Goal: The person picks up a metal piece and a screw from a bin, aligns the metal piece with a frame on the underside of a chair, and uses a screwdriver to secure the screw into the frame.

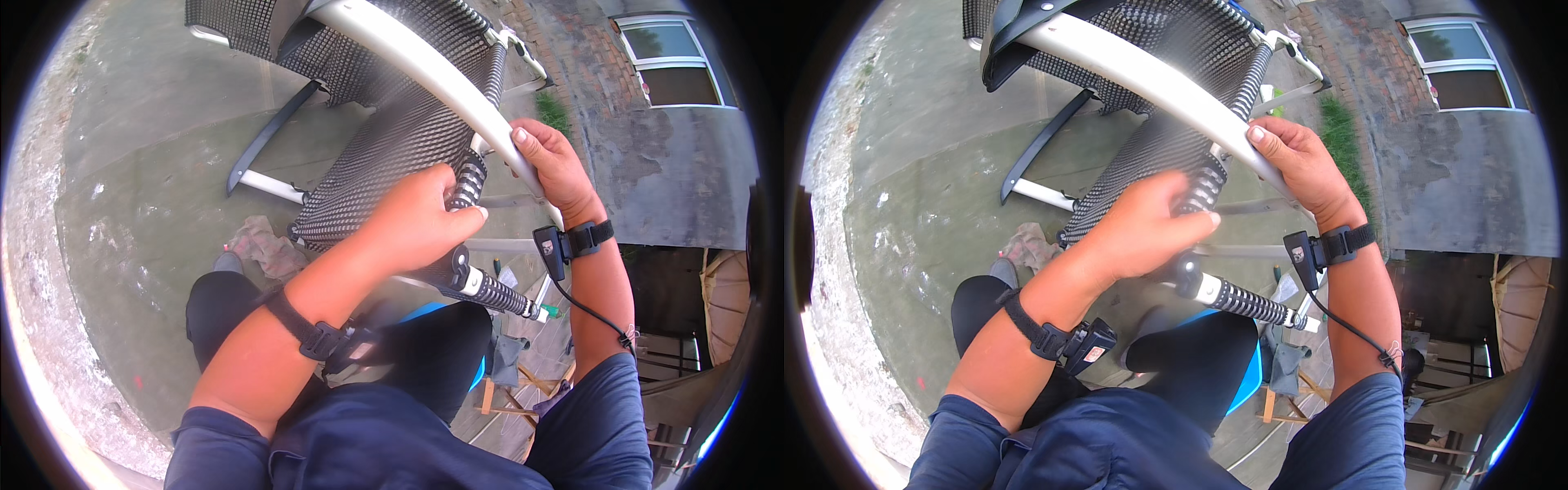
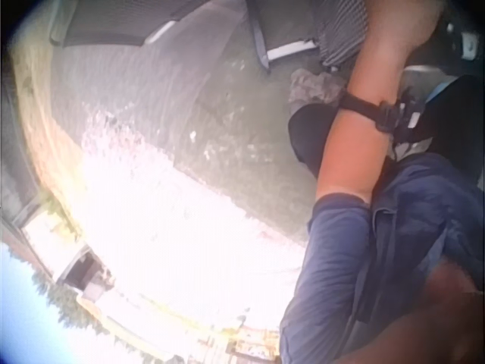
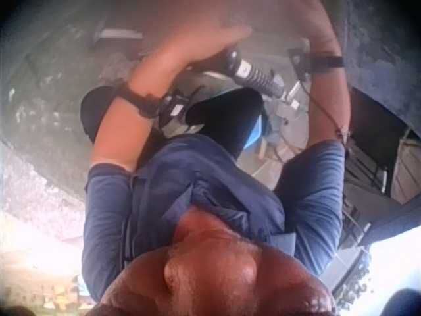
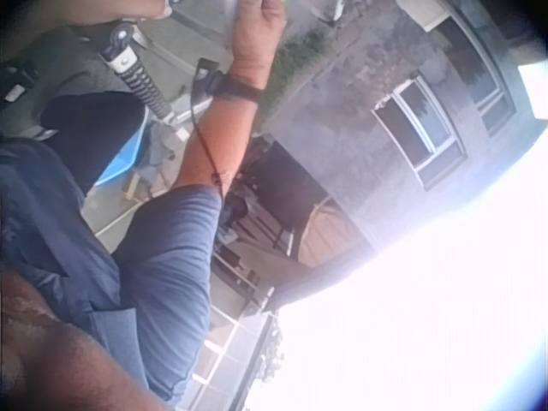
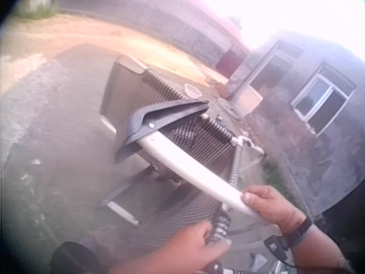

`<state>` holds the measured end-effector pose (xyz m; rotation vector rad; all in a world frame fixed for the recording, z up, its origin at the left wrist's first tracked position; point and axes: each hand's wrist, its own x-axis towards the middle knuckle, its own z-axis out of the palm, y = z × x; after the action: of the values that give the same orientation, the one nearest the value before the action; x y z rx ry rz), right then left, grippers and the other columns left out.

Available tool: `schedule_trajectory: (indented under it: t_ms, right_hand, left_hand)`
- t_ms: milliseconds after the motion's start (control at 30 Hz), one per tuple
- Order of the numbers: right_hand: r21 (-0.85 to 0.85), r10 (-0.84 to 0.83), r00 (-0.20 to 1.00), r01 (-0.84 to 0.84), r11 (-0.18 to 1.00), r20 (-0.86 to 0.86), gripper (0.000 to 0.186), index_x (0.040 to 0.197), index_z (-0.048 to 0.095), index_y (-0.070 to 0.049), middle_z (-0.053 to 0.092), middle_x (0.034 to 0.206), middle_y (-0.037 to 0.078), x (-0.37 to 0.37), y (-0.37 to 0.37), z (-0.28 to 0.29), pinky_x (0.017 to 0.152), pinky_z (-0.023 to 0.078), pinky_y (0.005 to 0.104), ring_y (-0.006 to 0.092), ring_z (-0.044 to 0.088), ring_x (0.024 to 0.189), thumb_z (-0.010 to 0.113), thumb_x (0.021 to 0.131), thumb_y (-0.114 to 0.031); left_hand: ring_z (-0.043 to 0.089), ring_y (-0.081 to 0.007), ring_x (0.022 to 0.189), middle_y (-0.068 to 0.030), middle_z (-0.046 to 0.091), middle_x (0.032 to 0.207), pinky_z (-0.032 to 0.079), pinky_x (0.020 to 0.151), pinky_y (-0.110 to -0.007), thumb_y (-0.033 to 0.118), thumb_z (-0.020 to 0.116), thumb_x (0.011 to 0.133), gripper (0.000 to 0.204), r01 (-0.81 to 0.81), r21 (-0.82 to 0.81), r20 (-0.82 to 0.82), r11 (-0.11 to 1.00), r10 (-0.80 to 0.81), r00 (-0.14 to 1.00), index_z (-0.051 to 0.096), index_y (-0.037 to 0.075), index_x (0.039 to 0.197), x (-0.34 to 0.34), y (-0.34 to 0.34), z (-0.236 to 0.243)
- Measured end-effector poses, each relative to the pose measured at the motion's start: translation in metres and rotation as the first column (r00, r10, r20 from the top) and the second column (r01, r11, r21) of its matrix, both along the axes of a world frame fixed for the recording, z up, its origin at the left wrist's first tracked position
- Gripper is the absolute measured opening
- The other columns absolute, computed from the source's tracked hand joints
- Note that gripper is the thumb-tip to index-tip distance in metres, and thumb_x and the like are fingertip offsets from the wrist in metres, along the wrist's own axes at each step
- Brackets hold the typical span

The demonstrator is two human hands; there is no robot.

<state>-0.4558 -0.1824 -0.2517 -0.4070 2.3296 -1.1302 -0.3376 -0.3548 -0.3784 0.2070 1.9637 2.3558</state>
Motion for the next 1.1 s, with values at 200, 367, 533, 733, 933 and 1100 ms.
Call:
schedule_trajectory:
  t_ms: [200, 367, 533, 733, 933, 1100]
  right_hand:
    - [0.084, 0.042, 0.998, -0.039, 0.996, -0.041, 0.036, 0.105, 0.069, -0.004, 0.059, 0.08, -0.007, 0.001, 0.001, -0.001, 0.063, 0.038, 0.0186, 0.0012, 0.047, 0.07, 0.057, 0.1, -0.037]
    - [0.102, 0.043, 0.997, -0.037, 0.994, -0.061, 0.039, 0.107, 0.067, -0.004, 0.06, 0.08, -0.004, 0.004, -0.004, -0.003, 0.063, 0.04, 0.0193, 0.0029, 0.05, 0.069, 0.056, 0.1, -0.041]
    - [0.078, 0.039, 0.999, -0.037, 0.996, -0.031, 0.041, 0.108, 0.067, -0.003, 0.061, 0.08, -0.002, 0.002, -0.008, -0.006, 0.065, 0.043, 0.0205, 0.0044, 0.052, 0.07, 0.056, 0.1, -0.041]
    - [0.024, 0.133, 0.991, -0.133, 0.991, 0.0, 0.039, 0.114, 0.064, 0.0, 0.064, 0.085, 0.001, 0.004, -0.01, -0.004, 0.07, 0.045, 0.0214, 0.0069, 0.056, 0.076, 0.063, 0.096, -0.035]
    - [-0.035, 0.103, 0.995, -0.103, 0.994, 0.008, 0.036, 0.117, 0.063, 0.001, 0.067, 0.092, 0.003, 0.008, -0.007, -0.002, 0.076, 0.047, 0.022, 0.0074, 0.06, 0.082, 0.065, 0.095, -0.027]
    - [-0.086, 0.075, 0.997, -0.078, 0.993, -0.03, 0.033, 0.118, 0.064, -0.001, 0.067, 0.096, 0.001, 0.01, -0.014, -0.004, 0.078, 0.047, 0.0218, 0.0059, 0.059, 0.084, 0.064, 0.096, -0.025]
  left_hand:
    - [0.055, -0.012, 0.068, -0.0062, 0.059, 0.075, 0.047, 0.06, -0.032, 0.029, 0.072, 0.083, 0.035, -0.046, 0.035, 0.053, 0.998, 0.045, 0.998, 0.056, -0.002, 0.086, 0.012, -0.001, -0.002]
    - [0.053, -0.0125, 0.062, -0.0071, 0.058, 0.072, 0.046, 0.055, -0.033, 0.029, 0.073, 0.083, 0.037, -0.162, 0.033, 0.103, 0.986, 0.158, 0.982, 0.053, -0.001, 0.085, 0.022, 0.003, -0.002]
    - [0.054, -0.0159, 0.062, -0.0093, 0.058, 0.071, 0.046, 0.056, -0.035, 0.031, 0.074, 0.083, 0.039, -0.238, 0.029, 0.118, 0.971, 0.233, 0.965, 0.052, -0.001, 0.085, 0.026, 0.002, -0.004]
    - [0.066, -0.0339, 0.077, -0.0173, 0.065, 0.081, 0.051, 0.071, -0.042, 0.039, 0.07, 0.081, 0.045, -0.171, 0.008, 0.155, 0.985, 0.168, 0.974, 0.056, -0.002, 0.095, 0.026, -0.004, -0.001]
    - [0.053, -0.0136, 0.063, -0.007, 0.057, 0.072, 0.046, 0.056, -0.033, 0.033, 0.075, 0.082, 0.04, -0.222, 0.088, 0.134, 0.971, 0.209, 0.969, 0.052, 0.0, 0.084, 0.026, 0.005, -0.007]
    - [0.054, -0.0117, 0.066, -0.0057, 0.059, 0.075, 0.046, 0.057, -0.031, 0.033, 0.075, 0.084, 0.039, -0.191, 0.061, 0.135, 0.98, 0.182, 0.974, 0.055, 0.0, 0.088, 0.024, -0.004, -0.006]
